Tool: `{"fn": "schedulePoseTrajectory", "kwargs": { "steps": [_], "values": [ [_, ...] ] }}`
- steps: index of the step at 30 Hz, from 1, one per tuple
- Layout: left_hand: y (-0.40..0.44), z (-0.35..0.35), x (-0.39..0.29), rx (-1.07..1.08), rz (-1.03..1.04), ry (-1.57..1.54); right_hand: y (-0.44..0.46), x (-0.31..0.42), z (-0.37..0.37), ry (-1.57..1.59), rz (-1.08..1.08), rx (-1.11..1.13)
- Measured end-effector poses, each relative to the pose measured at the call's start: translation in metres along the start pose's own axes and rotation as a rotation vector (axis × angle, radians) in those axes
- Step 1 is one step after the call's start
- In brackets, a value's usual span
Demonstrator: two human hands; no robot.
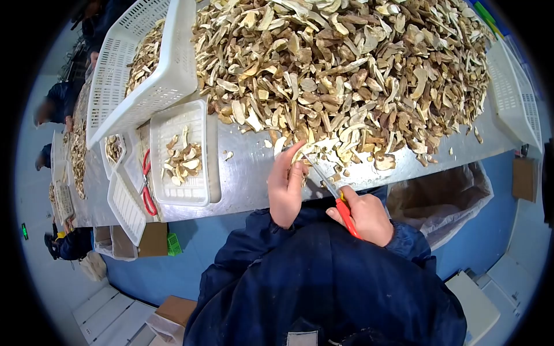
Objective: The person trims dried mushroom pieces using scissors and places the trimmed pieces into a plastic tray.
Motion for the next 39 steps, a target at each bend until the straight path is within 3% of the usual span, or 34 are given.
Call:
{"fn": "schedulePoseTrajectory", "kwargs": {
  "steps": [3, 6, 9, 12, 15, 17, 21, 25, 28, 32, 36, 39],
  "values": [
    [0.001, -0.001, 0.004, -0.022, 0.162, 0.085, 0.0, -0.002, -0.003, -0.044, -0.014, 0.013],
    [0.001, -0.001, 0.004, -0.036, 0.188, 0.091, 0.001, -0.002, -0.004, -0.042, -0.03, -0.032],
    [-0.003, 0.003, -0.005, -0.054, 0.065, 0.074, 0.0, 0.0, -0.001, -0.012, -0.006, -0.094],
    [-0.002, 0.001, -0.006, -0.058, 0.11, 0.164, -0.003, 0.005, 0.007, -0.056, -0.036, -0.028],
    [-0.002, -0.002, -0.006, -0.023, 0.026, 0.088, -0.003, 0.001, 0.001, -0.041, -0.055, -0.08],
    [-0.001, -0.001, 0.002, -0.02, 0.106, 0.076, 0.001, -0.001, -0.004, -0.017, -0.038, -0.136],
    [-0.001, -0.001, 0.0, -0.025, 0.122, 0.03, -0.001, 0.009, -0.003, -0.071, -0.023, -0.039],
    [0.002, -0.004, -0.003, 0.002, 0.137, 0.053, 0.003, 0.001, -0.008, -0.016, -0.07, -0.134],
    [0.006, -0.009, 0.002, 0.021, 0.201, 0.094, 0.002, 0.006, -0.003, -0.062, -0.109, -0.053],
    [0.008, -0.013, 0.004, 0.046, 0.207, 0.132, 0.006, 0.003, -0.011, 0.006, -0.073, -0.143],
    [0.008, -0.01, -0.004, 0.032, 0.168, 0.126, 0.003, 0.005, -0.004, -0.053, -0.097, -0.012],
    [0.009, -0.01, -0.001, 0.052, 0.154, 0.121, 0.007, 0.0, -0.012, -0.035, -0.058, -0.071]
  ]
}}
Point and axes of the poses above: each hand's wrist, its own y-axis towards the middle knuckle, its own z-axis out of the palm, x = y × z, the point moved 3 cm from there along y, towards the middle knuckle, and after that the axes turned 5 degrees about -y, right-handed, at the moved point
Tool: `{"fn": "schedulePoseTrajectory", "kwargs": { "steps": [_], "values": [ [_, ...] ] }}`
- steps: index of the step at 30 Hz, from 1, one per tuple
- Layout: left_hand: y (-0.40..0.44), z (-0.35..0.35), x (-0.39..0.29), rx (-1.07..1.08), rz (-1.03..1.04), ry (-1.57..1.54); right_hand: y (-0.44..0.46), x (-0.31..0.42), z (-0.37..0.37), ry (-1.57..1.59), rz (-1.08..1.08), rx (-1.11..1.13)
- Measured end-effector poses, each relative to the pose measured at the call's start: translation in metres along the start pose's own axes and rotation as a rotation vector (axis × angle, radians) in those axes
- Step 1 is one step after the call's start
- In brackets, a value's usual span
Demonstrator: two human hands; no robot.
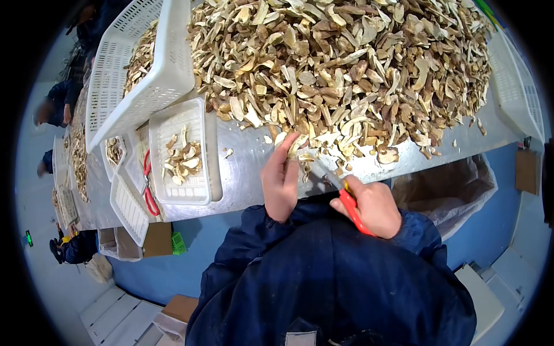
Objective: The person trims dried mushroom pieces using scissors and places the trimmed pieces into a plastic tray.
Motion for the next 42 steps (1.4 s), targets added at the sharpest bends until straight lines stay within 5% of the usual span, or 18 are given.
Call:
{"fn": "schedulePoseTrajectory", "kwargs": {
  "steps": [30, 42],
  "values": [
    [0.005, 0.004, -0.013, 0.105, -0.141, -0.094, -0.001, 0.003, -0.002, -0.015, -0.03, -0.016],
    [-0.002, 0.007, -0.018, -0.081, -0.088, -0.104, -0.003, 0.008, -0.003, 0.119, 0.067, -0.077]
  ]
}}
Point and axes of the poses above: each hand's wrist, its own y-axis towards the middle knuckle, its own z-axis out of the palm, x = y × z, the point moved 3 cm from there along y, towards the middle knuckle, and after that the axes turned 5 degrees about -y, right-handed, at the moved point
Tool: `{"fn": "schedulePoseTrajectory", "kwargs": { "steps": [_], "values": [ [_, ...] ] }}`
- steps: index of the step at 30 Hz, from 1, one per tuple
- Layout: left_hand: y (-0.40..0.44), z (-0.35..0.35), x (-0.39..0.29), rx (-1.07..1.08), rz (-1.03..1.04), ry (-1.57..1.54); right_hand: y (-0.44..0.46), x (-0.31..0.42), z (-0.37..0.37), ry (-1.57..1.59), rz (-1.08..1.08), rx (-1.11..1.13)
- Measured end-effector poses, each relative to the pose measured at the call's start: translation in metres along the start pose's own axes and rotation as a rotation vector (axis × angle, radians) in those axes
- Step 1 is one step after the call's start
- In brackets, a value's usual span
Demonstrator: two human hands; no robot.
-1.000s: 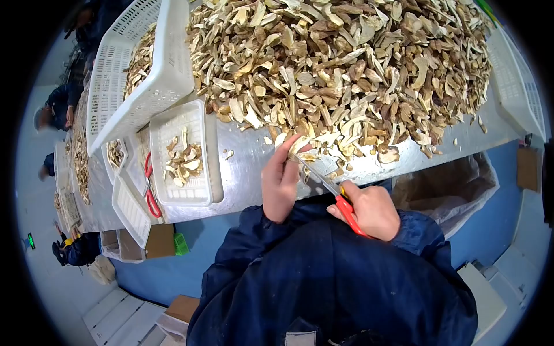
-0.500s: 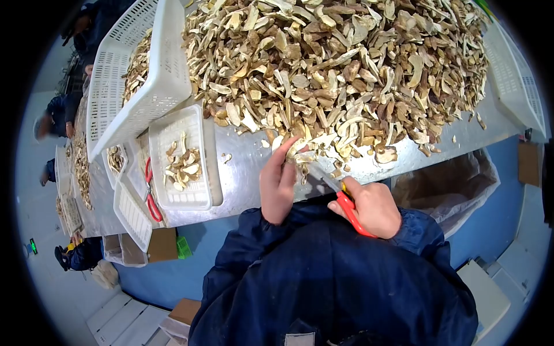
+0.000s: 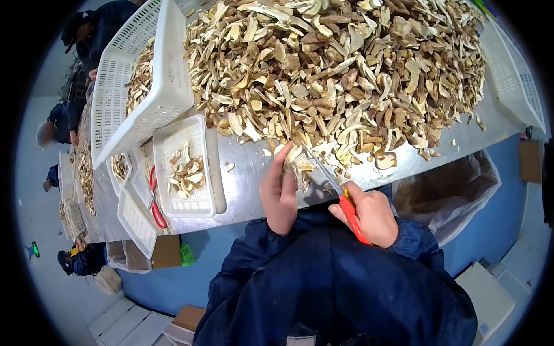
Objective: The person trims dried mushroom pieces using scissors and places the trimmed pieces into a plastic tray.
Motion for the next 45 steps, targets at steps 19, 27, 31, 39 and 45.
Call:
{"fn": "schedulePoseTrajectory", "kwargs": {
  "steps": [19, 27, 31, 39, 45],
  "values": [
    [-0.002, -0.005, 0.003, -0.022, 0.102, 0.12, 0.001, 0.007, 0.005, -0.06, -0.026, 0.033],
    [0.004, -0.067, 0.005, -0.102, 0.069, 0.236, -0.001, 0.001, -0.005, 0.107, 0.071, -0.038],
    [-0.034, -0.063, 0.039, 0.099, -0.06, 0.643, -0.007, -0.014, 0.003, 0.221, 0.14, 0.06],
    [-0.028, -0.054, 0.066, -0.052, 0.132, 0.686, -0.009, -0.014, 0.004, 0.284, 0.162, 0.067],
    [-0.025, -0.051, 0.054, -0.079, 0.087, 0.622, -0.011, -0.017, 0.005, 0.296, 0.18, 0.078]
  ]
}}
Point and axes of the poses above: each hand's wrist, its own y-axis towards the middle knuckle, its own z-axis out of the palm, x = y × z, the point moved 3 cm from there along y, towards the middle knuckle, and after that the axes turned 5 degrees about -y, right-handed, at the moved point
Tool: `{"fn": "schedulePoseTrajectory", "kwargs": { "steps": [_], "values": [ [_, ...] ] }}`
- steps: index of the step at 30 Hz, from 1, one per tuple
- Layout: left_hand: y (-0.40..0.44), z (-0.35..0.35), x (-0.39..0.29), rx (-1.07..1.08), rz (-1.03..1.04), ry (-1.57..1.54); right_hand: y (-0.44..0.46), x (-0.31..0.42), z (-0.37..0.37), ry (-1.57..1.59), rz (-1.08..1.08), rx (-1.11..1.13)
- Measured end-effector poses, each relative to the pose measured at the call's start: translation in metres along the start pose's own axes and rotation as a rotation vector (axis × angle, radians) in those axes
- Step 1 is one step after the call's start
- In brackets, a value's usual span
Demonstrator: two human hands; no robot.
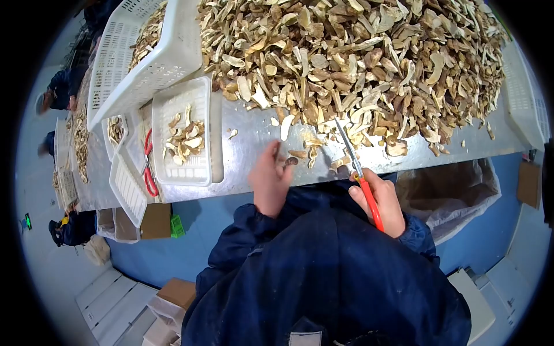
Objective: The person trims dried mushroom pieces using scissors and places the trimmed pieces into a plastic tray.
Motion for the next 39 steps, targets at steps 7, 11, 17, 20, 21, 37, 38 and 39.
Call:
{"fn": "schedulePoseTrajectory", "kwargs": {
  "steps": [7, 11, 17, 20, 21, 37, 38, 39],
  "values": [
    [0.002, 0.01, 0.009, 0.053, 0.044, 0.042, 0.001, -0.002, -0.003, -0.022, -0.01, 0.006],
    [0.011, -0.003, 0.016, 0.016, -0.107, -0.282, 0.003, -0.002, -0.005, -0.008, 0.012, 0.002],
    [0.018, -0.024, 0.022, 0.03, -0.424, -0.921, 0.004, -0.004, -0.005, -0.033, -0.028, -0.017],
    [0.031, -0.09, 0.036, -0.262, -0.144, -0.652, 0.002, -0.005, -0.008, -0.028, -0.01, -0.026],
    [0.036, -0.116, 0.032, -0.418, -0.132, -0.483, 0.001, -0.006, -0.008, -0.025, -0.006, -0.034],
    [0.029, 0.008, -0.018, 0.373, 0.392, 0.221, -0.004, -0.012, -0.012, -0.027, 0.011, -0.068],
    [0.031, 0.008, -0.015, 0.333, 0.41, 0.2, -0.004, -0.012, -0.012, -0.03, 0.004, -0.066],
    [0.034, 0.006, -0.016, 0.293, 0.429, 0.179, -0.004, -0.011, -0.012, -0.023, 0.014, -0.062]
  ]
}}
Point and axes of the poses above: each hand's wrist, its own y-axis towards the middle knuckle, its own z-axis out of the palm, x = y × z, the point moved 3 cm from there along y, towards the middle knuckle, and after that the axes turned 5 degrees about -y, right-handed, at the moved point
